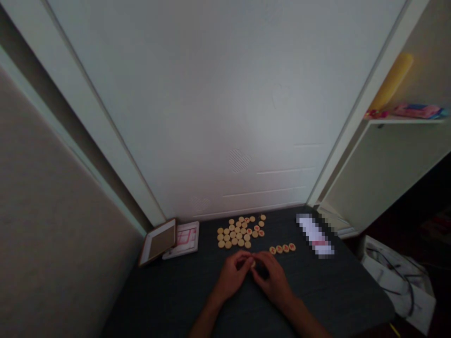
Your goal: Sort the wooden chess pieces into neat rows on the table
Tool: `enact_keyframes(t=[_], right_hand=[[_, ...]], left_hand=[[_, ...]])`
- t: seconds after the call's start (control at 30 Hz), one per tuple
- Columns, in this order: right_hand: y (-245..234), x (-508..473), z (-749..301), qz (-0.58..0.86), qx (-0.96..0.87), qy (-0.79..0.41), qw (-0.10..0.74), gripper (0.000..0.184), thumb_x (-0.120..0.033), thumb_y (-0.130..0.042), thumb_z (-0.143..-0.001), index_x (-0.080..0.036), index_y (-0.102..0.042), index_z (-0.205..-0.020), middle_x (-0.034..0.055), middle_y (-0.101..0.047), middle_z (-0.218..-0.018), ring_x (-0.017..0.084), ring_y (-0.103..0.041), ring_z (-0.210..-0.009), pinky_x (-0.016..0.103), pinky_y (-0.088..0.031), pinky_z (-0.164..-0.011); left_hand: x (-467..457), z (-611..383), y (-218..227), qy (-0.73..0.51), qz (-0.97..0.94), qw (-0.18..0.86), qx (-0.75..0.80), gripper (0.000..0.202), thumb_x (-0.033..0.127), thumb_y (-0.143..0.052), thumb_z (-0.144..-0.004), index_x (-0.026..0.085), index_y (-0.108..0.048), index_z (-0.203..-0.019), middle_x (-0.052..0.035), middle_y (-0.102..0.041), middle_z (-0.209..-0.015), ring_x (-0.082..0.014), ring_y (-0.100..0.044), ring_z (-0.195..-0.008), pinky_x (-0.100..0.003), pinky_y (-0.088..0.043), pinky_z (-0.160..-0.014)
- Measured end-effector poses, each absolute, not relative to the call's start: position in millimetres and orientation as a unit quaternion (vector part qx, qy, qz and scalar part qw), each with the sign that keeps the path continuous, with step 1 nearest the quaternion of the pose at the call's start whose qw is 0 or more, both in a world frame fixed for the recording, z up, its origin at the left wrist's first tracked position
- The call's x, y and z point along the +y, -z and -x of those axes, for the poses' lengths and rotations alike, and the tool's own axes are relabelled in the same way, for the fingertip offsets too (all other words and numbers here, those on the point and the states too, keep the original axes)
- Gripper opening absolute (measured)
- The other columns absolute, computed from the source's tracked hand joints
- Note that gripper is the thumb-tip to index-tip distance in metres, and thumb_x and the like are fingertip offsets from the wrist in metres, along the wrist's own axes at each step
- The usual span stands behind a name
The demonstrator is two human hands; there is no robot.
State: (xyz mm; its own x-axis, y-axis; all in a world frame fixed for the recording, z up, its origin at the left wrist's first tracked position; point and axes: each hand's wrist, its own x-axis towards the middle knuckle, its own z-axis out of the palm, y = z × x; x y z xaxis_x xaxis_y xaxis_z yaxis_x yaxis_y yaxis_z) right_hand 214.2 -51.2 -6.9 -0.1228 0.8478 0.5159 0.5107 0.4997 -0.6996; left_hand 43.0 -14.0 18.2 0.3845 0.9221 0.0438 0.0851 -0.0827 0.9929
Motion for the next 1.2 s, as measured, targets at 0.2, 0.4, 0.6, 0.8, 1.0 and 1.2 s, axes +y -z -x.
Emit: enact_keyframes(t=[0.2, 0.4, 0.6, 0.8, 1.0, 1.2], right_hand=[[5, -50, -214, 0.488, -0.706, -0.185, 0.479, 0.031, -0.019, -0.063, -0.087, -0.027, -0.063, -0.117, 0.0059, -0.069, -0.105, 0.022, -0.067, -0.095, 0.036, -0.057, -0.084], [-3, -49, -212, 0.488, -0.702, -0.19, 0.483, 0.025, -0.019, -0.062, -0.086, -0.025, -0.065, -0.11, 0.0055, -0.068, -0.1, 0.021, -0.066, -0.088, 0.033, -0.056, -0.078], [-5, -49, -213, 0.511, -0.679, -0.225, 0.477, 0.018, -0.026, -0.059, -0.091, -0.023, -0.067, -0.107, 0.0041, -0.07, -0.092, 0.018, -0.066, -0.08, 0.029, -0.054, -0.073], [-2, -46, -216, 0.53, -0.64, -0.262, 0.491, 0.019, -0.036, -0.06, -0.092, -0.022, -0.069, -0.101, 0.0041, -0.072, -0.086, 0.019, -0.067, -0.077, 0.028, -0.054, -0.069], [1, -44, -218, 0.542, -0.613, -0.287, 0.498, 0.022, -0.042, -0.059, -0.092, -0.022, -0.068, -0.093, 0.0037, -0.072, -0.082, 0.02, -0.068, -0.074, 0.029, -0.054, -0.067], [-2, -44, -218, 0.545, -0.602, -0.302, 0.499, 0.022, -0.044, -0.061, -0.091, -0.022, -0.066, -0.091, 0.0031, -0.07, -0.082, 0.019, -0.066, -0.074, 0.028, -0.052, -0.067]], left_hand=[[-16, -42, -23, -0.38, -0.637, 0.548, 0.388, 0.029, 0.041, -0.061, -0.092, 0.021, -0.069, -0.112, -0.0075, -0.076, -0.111, -0.0243, -0.07, -0.1, -0.034, -0.055, -0.089], [-15, -44, -18, -0.397, -0.612, 0.564, 0.388, 0.025, 0.042, -0.066, -0.089, 0.021, -0.064, -0.103, -0.005, -0.075, -0.098, -0.0223, -0.072, -0.093, -0.031, -0.056, -0.082], [-16, -44, -18, -0.395, -0.635, 0.535, 0.393, 0.025, 0.041, -0.061, -0.092, 0.021, -0.068, -0.106, -0.0061, -0.075, -0.102, -0.0223, -0.07, -0.094, -0.032, -0.055, -0.084], [-17, -44, -23, -0.379, -0.652, 0.528, 0.39, 0.03, 0.041, -0.063, -0.09, 0.021, -0.069, -0.111, -0.007, -0.076, -0.103, -0.0215, -0.071, -0.091, -0.031, -0.055, -0.082], [-18, -44, -22, -0.363, -0.666, 0.501, 0.418, 0.034, 0.041, -0.068, -0.086, 0.022, -0.07, -0.114, -0.0054, -0.077, -0.098, -0.0192, -0.068, -0.08, -0.028, -0.053, -0.072], [-18, -45, -18, -0.371, -0.658, 0.504, 0.419, 0.03, 0.039, -0.067, -0.087, 0.021, -0.068, -0.111, -0.0065, -0.076, -0.105, -0.0195, -0.068, -0.084, -0.029, -0.053, -0.075]])
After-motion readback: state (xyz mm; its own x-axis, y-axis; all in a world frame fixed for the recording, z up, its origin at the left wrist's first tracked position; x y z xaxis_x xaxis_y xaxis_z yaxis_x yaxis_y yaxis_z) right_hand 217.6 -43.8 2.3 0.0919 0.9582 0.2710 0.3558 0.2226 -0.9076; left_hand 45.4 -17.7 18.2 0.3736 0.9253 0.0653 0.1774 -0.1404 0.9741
